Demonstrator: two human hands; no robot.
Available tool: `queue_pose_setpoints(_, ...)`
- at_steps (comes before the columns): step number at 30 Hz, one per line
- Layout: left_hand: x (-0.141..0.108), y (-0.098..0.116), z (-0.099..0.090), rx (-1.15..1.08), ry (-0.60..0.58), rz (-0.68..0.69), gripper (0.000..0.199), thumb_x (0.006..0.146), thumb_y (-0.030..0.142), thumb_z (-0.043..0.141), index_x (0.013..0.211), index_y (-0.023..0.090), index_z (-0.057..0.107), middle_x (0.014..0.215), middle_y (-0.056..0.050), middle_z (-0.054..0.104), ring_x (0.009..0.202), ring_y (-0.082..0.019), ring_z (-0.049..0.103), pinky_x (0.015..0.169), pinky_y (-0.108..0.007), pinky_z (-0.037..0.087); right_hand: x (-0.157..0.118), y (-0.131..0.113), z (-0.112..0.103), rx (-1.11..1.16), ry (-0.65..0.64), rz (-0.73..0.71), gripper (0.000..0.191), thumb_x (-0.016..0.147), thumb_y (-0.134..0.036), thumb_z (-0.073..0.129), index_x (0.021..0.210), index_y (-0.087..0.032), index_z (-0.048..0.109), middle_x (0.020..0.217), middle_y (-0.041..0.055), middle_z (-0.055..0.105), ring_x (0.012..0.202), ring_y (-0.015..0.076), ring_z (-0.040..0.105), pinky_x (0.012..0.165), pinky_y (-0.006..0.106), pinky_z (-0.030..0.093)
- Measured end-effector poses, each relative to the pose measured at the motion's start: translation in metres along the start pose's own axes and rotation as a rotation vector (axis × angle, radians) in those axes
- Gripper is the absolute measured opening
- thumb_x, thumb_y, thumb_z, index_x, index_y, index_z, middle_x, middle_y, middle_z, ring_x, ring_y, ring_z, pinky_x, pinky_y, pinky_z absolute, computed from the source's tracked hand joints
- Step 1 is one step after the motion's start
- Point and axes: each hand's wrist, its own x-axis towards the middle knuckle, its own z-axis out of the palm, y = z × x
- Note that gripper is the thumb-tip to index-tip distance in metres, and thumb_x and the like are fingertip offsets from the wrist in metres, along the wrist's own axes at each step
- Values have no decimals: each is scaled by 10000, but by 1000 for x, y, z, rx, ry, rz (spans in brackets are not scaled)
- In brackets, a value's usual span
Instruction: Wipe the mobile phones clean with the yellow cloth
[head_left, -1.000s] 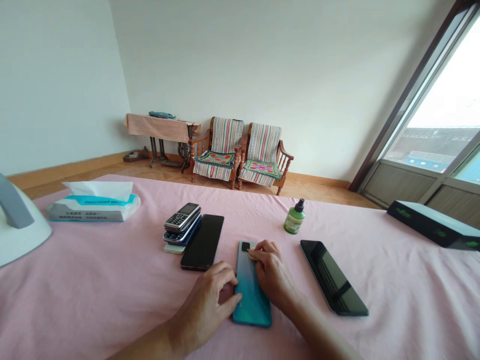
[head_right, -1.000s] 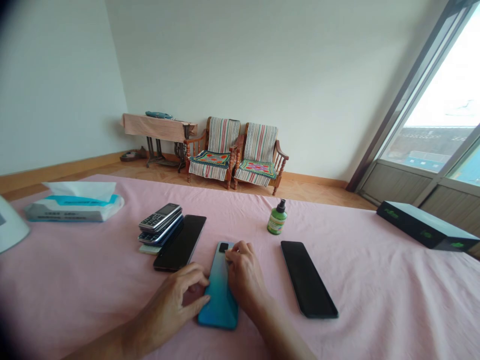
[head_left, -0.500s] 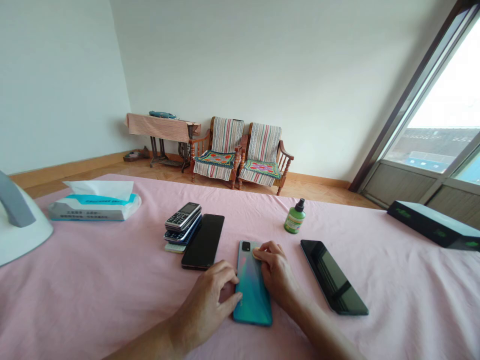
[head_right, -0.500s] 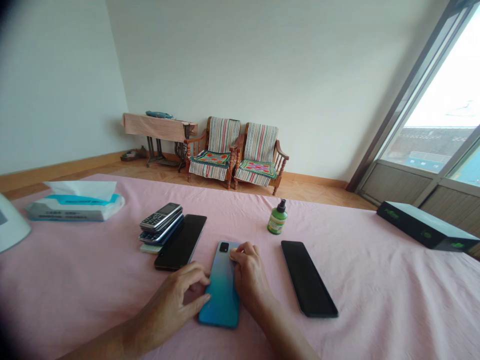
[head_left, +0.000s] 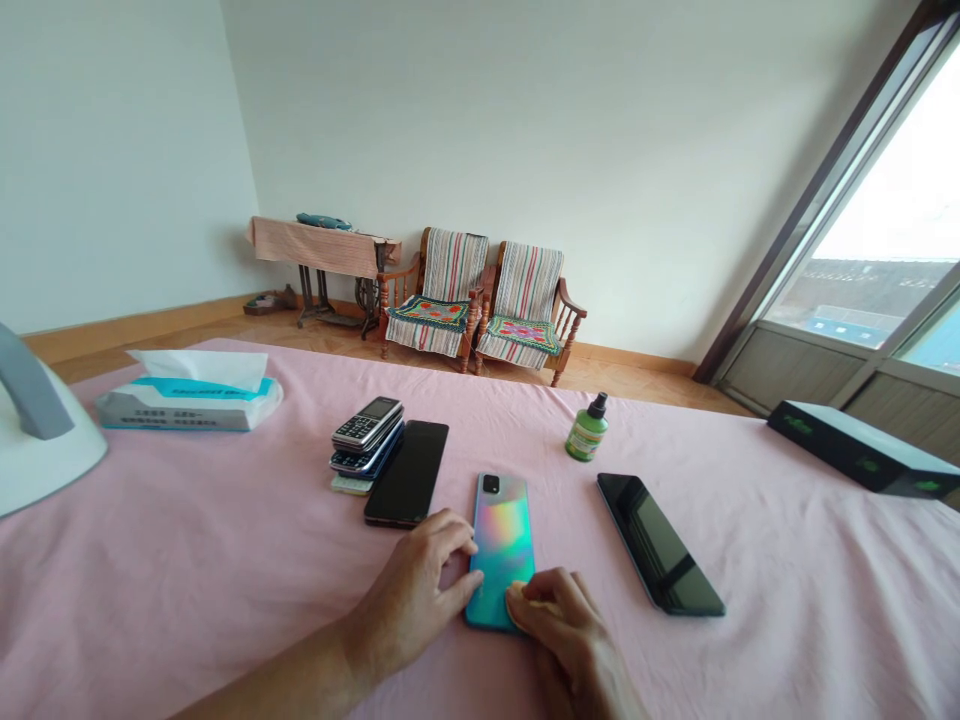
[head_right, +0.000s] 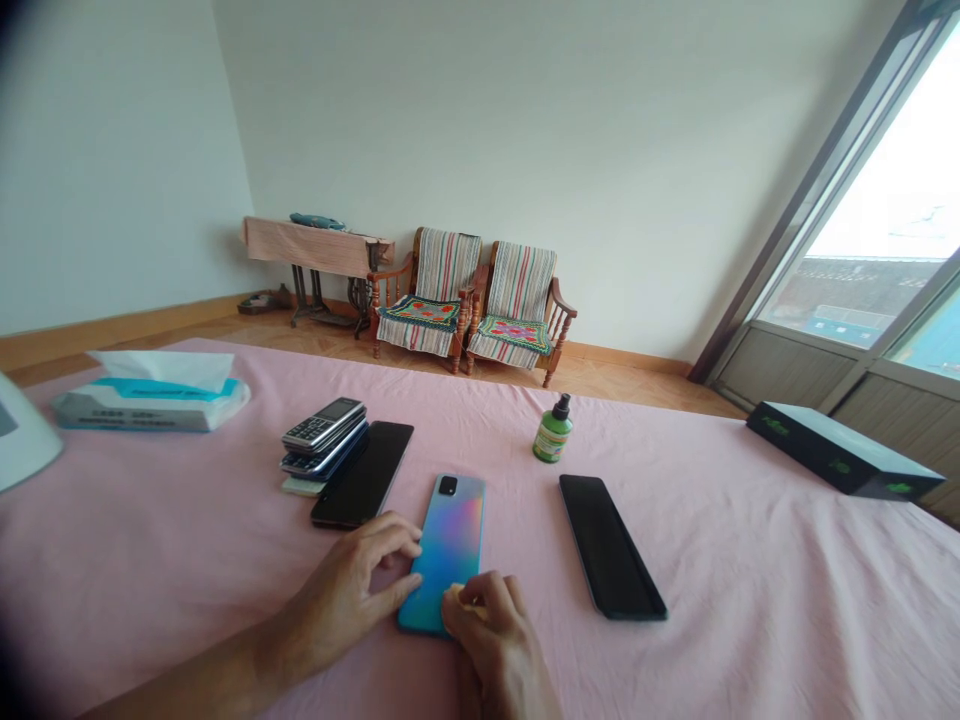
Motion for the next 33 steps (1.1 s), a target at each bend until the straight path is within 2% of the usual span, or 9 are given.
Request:
queue_pose_setpoints(3,0,0,0,2,-8,-9,165,739,77,642,853,189,600,952,-25,599,884,-191,578,776,-274,438,-3,-1,1,-2,-4,10,347,849,-73,419,1028,-250,658,875,68,505,787,181,542,675,262,478)
queue_pose_setpoints(6,1,0,0,2,-4,-2,168,739,72,642,849,191,600,940,-22,598,886,-190,575,781,-273,433,10,-2,-3,-6,-27,60,339,797,-18,421,904,-219,672,866,62,513,781,171,546,651,250,453)
queue_pose_setpoints(10,2,-1,1,1,3,10,173,733,65,653,835,194,598,927,-13,599,877,-184,575,775,-263,428,45,9,-6,-29,-7,132,361,736,47,405,772,-192,674,862,57,546,801,168,547,685,261,441)
queue_pose_setpoints(15,1,-1,1,19,7,9,163,735,67,662,816,190,592,890,-3,598,848,-175,577,765,-257,421,92,43,1,-125,66,120,370,689,64,432,739,-176,708,833,70,567,825,195,542,728,296,440)
queue_pose_setpoints(18,1,-1,1,23,6,6,161,739,68,658,818,191,590,893,-4,597,856,-177,576,773,-258,417,109,53,6,-142,80,125,383,684,72,426,736,-174,714,831,74,578,821,197,537,743,303,438)
queue_pose_setpoints(20,1,-1,1,23,5,0,165,738,69,659,823,193,590,892,-2,594,856,-177,575,774,-259,416,111,49,8,-154,90,123,403,686,78,421,775,-180,718,851,75,586,844,202,530,765,310,435)
queue_pose_setpoints(23,1,-1,1,26,7,-10,171,734,66,658,820,196,587,874,6,586,833,-171,571,753,-253,413,99,35,9,-161,90,109,420,697,82,417,838,-183,711,880,76,588,862,205,515,771,308,436)
queue_pose_setpoints(27,1,-1,1,24,7,-21,155,736,70,648,794,196,579,851,11,573,812,-167,565,723,-246,412,84,21,8,-138,39,66,391,712,77,428,799,-191,699,895,66,588,869,204,507,776,305,439)
queue_pose_setpoints(33,2,0,1,15,8,-17,144,739,83,634,808,198,582,868,1,585,818,-176,566,748,-261,422,102,35,10,-97,96,74,391,748,57,426,870,-178,715,900,77,586,868,203,521,767,311,448)
